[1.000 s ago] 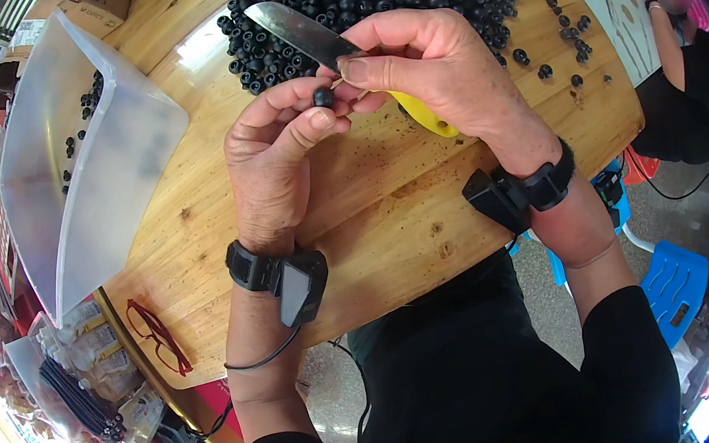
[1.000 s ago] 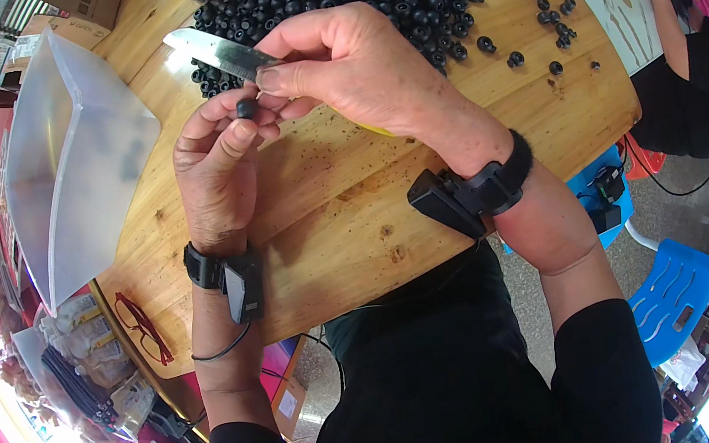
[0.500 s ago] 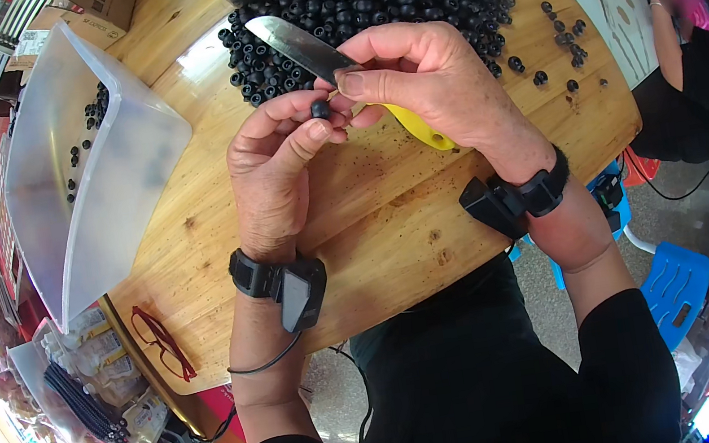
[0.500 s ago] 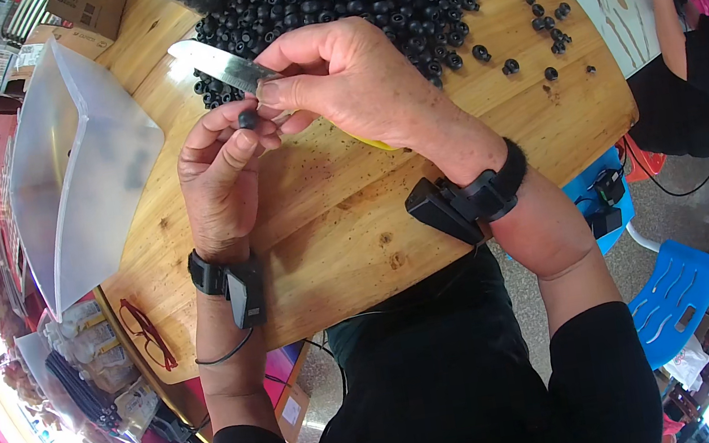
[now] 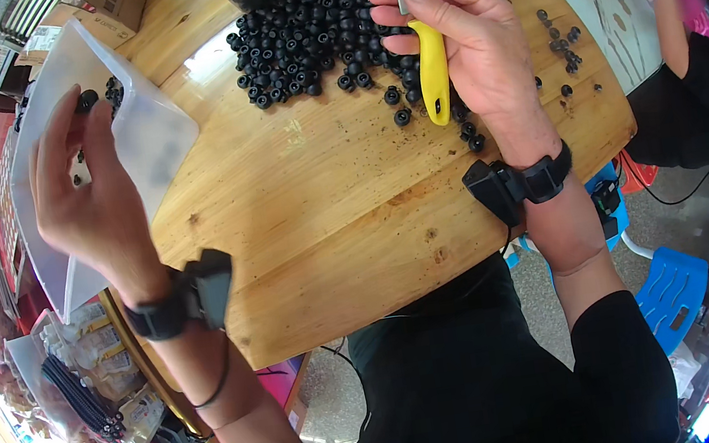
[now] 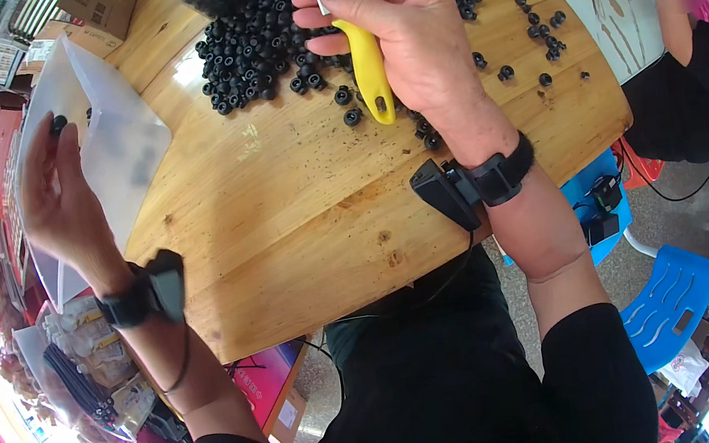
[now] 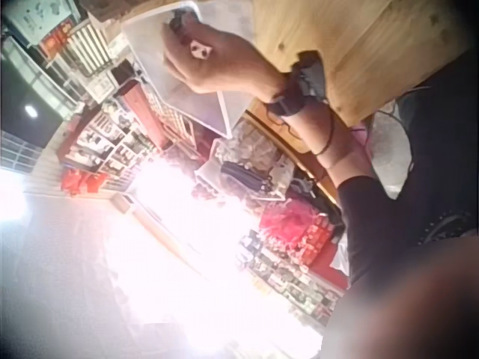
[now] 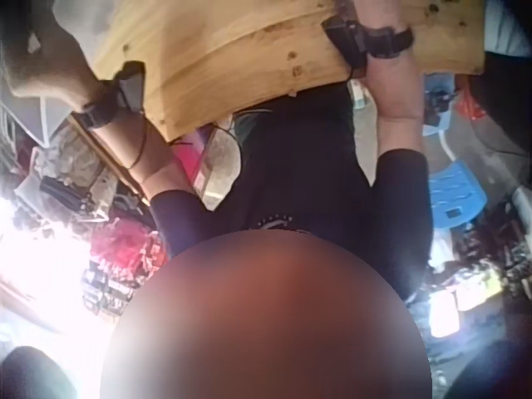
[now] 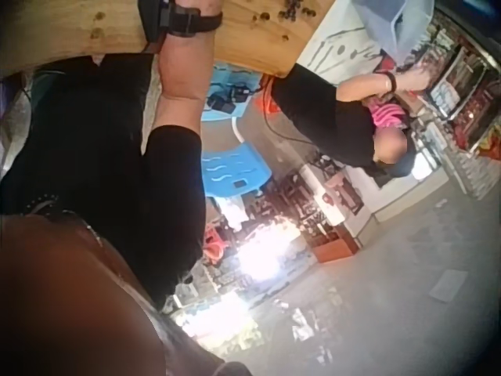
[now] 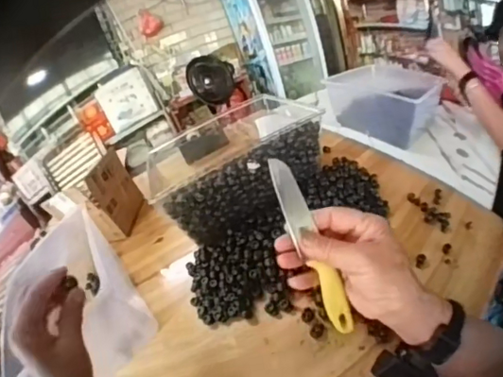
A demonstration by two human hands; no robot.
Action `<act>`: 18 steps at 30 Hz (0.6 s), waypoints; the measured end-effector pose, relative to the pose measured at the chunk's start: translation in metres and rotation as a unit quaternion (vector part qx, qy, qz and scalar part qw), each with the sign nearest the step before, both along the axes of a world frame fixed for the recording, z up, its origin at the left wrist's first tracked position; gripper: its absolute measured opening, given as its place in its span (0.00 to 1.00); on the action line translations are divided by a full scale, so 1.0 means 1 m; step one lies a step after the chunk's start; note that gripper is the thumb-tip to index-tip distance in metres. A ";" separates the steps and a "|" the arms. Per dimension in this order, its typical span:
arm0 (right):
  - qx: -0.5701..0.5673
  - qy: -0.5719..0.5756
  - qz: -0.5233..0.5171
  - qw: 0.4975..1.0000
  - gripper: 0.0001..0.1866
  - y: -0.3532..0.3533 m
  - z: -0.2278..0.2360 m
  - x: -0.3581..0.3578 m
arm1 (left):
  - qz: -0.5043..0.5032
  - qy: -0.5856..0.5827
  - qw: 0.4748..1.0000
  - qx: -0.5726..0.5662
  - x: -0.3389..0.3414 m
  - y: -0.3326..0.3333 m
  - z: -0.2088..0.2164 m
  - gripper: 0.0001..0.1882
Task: Trimming small parts off of black spherical objects using a knife.
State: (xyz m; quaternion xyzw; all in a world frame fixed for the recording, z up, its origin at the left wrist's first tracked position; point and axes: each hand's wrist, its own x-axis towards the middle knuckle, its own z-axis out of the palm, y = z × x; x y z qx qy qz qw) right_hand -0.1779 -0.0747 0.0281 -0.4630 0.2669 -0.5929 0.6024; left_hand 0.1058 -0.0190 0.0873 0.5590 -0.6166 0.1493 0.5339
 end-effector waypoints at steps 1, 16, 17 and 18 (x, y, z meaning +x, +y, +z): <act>-0.002 -0.001 -0.004 1.000 0.13 0.000 0.001 0.001 | 0.040 -0.044 0.997 0.054 0.016 -0.007 0.001 0.13; 0.004 0.013 -0.022 1.000 0.10 0.004 0.004 0.004 | -0.228 -0.074 0.953 0.186 -0.101 0.013 -0.060 0.07; 0.005 0.017 -0.031 0.999 0.10 0.004 0.005 0.004 | -0.250 -0.102 0.942 0.201 -0.112 0.016 -0.065 0.09; 0.003 0.005 -0.025 1.000 0.10 0.003 0.004 0.003 | -0.271 -0.130 0.929 0.215 -0.122 0.018 -0.069 0.12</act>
